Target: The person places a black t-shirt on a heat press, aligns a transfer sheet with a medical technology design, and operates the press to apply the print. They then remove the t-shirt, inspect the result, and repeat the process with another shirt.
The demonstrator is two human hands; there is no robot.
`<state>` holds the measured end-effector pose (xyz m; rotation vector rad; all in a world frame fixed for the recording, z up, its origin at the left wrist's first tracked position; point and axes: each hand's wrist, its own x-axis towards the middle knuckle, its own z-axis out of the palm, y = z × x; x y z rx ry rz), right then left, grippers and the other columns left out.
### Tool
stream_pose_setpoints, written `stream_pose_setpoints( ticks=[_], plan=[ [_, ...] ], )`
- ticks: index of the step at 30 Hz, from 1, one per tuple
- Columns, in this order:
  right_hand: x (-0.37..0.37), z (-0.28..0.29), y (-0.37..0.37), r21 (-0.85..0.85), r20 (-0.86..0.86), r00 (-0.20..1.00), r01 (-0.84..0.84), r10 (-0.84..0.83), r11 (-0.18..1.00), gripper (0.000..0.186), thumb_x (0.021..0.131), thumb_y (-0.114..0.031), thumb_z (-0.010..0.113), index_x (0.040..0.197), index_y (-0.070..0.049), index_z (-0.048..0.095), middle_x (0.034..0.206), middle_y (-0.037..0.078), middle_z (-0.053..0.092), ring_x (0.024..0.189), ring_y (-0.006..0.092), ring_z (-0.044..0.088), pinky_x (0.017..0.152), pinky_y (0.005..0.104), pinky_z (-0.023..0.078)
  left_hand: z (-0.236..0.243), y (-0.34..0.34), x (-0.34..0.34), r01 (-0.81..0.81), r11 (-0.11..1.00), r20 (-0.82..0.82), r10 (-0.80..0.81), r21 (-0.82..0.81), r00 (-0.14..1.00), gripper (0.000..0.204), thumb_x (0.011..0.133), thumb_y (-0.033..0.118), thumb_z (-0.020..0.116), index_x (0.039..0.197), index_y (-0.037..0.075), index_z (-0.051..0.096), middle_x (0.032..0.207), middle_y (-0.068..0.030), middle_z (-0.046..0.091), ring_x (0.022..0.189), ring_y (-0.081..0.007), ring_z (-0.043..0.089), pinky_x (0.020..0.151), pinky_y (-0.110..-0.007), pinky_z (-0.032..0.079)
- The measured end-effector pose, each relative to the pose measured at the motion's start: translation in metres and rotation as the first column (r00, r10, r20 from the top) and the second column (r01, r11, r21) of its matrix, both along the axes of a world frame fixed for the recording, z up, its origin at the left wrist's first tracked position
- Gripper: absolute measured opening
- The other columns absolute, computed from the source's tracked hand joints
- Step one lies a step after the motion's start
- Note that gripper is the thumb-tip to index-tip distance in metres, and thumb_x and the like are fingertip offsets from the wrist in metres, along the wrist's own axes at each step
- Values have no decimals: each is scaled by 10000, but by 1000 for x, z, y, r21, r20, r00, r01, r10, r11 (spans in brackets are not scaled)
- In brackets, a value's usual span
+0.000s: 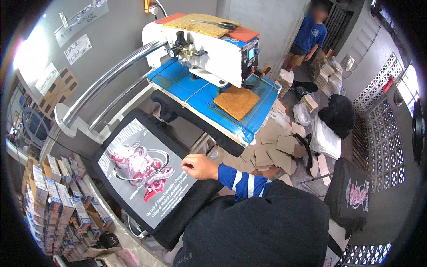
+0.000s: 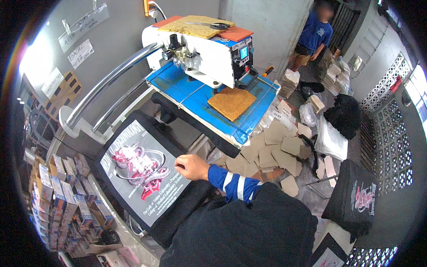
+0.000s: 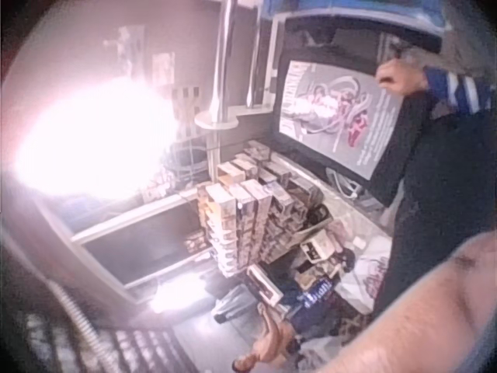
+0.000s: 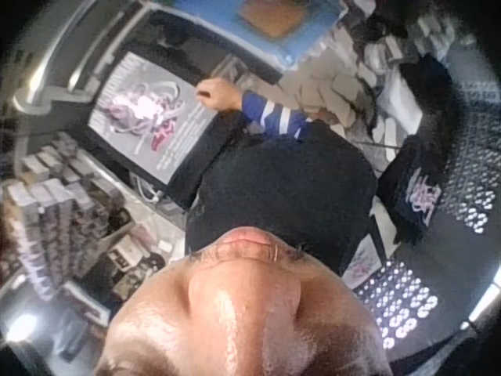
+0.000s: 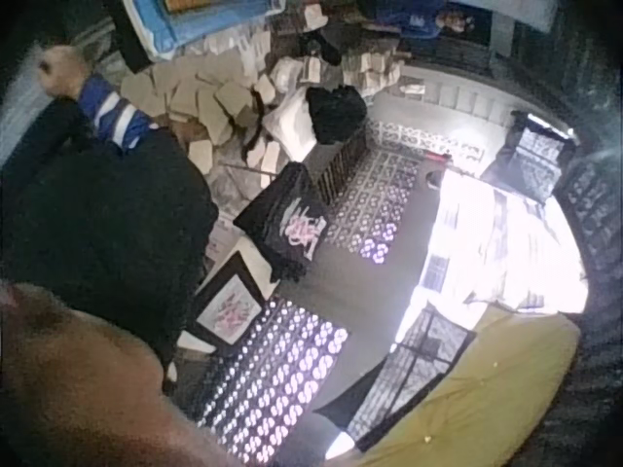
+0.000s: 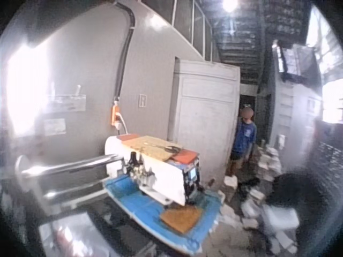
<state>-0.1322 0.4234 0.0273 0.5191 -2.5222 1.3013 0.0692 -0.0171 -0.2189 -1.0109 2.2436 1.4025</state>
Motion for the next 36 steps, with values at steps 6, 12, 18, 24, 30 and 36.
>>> stream_pose_setpoints(
  ticks=[6,12,18,24,30,36],
  plan=[
    [-4,2,-4,17,19,999,-31,31,999,158,924,-152,669,957,2,676,902,160,691,810,348,683,719,414,543,5,3,-5,6,1000,11,-6,-18,1000,182,889,156,671,933,-19,687,763,-170,681,665,-330,686,564,-411,517],
    [-7,-1,-7,17,1,999,-43,43,999,149,918,-149,676,957,-6,680,896,161,690,803,352,681,725,418,545,8,4,-8,15,999,22,-14,-35,1000,181,876,154,677,914,-22,694,766,-188,685,684,-346,693,581,-426,524],
    [-5,2,-12,7,106,993,-57,56,998,151,914,-165,646,932,-16,670,895,172,686,872,377,679,780,447,535,9,2,-9,7,999,33,-6,-41,999,181,864,152,683,894,-25,701,770,-205,688,704,-362,700,599,-441,530],
    [-10,-3,-7,2,5,999,-51,51,999,155,918,-156,671,950,-5,678,884,160,683,818,351,683,731,424,543,9,4,-13,20,999,24,-18,-49,1000,181,851,150,689,874,-28,708,773,-223,692,724,-377,707,617,-456,537],
    [-11,-7,-1,18,2,999,-39,39,999,144,914,-141,668,952,-3,682,895,162,688,808,344,684,725,420,548,7,6,-19,41,998,26,-40,-45,999,182,838,148,695,854,-31,715,776,-241,695,744,-393,714,635,-471,543],
    [-16,-14,-5,8,-66,998,24,-24,1000,131,896,-132,683,939,-9,695,905,150,697,851,334,687,784,417,550,3,-4,11,2,999,53,1,-45,999,182,825,146,701,835,-34,722,780,-259,699,763,-409,721,653,-485,549]
  ],
)
